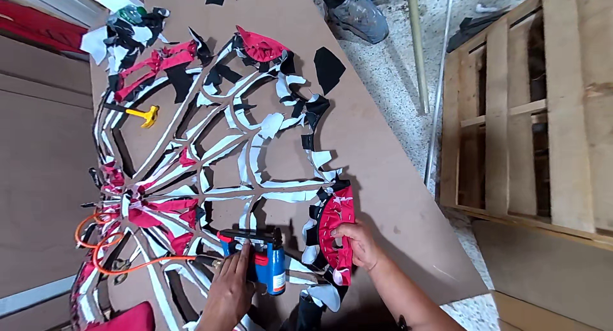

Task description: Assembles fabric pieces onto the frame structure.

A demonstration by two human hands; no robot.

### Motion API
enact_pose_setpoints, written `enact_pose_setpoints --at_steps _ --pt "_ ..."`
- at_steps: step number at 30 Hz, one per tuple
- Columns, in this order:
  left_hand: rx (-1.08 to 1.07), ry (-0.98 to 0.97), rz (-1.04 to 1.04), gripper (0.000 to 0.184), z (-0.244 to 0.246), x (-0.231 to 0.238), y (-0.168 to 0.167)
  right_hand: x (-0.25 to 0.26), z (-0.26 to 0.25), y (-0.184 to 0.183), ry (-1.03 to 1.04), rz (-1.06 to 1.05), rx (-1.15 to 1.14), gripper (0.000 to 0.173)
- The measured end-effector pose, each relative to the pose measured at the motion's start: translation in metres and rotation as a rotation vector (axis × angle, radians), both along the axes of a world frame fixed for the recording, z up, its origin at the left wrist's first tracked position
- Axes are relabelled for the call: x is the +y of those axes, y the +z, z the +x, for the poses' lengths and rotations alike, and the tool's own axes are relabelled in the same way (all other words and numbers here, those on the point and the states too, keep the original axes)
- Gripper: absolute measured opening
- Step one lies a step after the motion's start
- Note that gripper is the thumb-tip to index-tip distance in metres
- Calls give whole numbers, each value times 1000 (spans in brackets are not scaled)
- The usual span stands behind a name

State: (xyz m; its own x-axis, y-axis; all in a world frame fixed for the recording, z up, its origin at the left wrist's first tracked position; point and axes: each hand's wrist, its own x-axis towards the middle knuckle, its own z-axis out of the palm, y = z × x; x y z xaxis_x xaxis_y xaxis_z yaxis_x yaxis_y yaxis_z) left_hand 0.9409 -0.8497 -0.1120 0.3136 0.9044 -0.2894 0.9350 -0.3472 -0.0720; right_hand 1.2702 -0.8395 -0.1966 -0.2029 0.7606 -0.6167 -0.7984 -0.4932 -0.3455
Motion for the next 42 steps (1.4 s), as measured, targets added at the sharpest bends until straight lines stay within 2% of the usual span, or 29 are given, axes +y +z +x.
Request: enact_pose_setpoints --at_steps 4,8,9,10,11,12,14,16,18,20,22,24,27,42 --pt "25 -161 -168 104 -13 13 10 0 3 1 16 8 -31 25" --pt "-10 -528 -95 86 -27 24 10 0 0 0 7 16 -16 26" --pt "-19 -564 -117 84 -22 29 13 0 2 0 4 25 -10 26" --pt "-25 -537 -174 87 -12 32 21 0 3 1 3 32 -8 27" --pt "-29 -427 -272 93 3 32 37 1 4 2 -1 34 -8 27" --pt "-46 -262 -377 92 22 32 56 2 5 2 0 28 -9 26" --pt "-102 68 -487 70 57 33 91 2 5 2 5 11 -10 27" --pt "-239 349 -543 60 78 32 116 0 4 1 16 7 -9 28" --pt "-464 463 -565 41 95 28 127 1 5 0 31 3 -10 28" --pt "-644 493 -604 31 105 25 123 0 5 -1 33 -4 -1 28" --pt "-727 517 -606 25 114 23 110 0 4 -2 27 12 2 29" --pt "-675 539 -509 21 131 17 98 0 4 -3 22 28 8 29" --pt "-564 672 -398 20 151 9 90 -1 4 -4 30 11 16 28" --pt "-367 681 -420 28 158 12 80 2 5 -3 34 24 27 28"
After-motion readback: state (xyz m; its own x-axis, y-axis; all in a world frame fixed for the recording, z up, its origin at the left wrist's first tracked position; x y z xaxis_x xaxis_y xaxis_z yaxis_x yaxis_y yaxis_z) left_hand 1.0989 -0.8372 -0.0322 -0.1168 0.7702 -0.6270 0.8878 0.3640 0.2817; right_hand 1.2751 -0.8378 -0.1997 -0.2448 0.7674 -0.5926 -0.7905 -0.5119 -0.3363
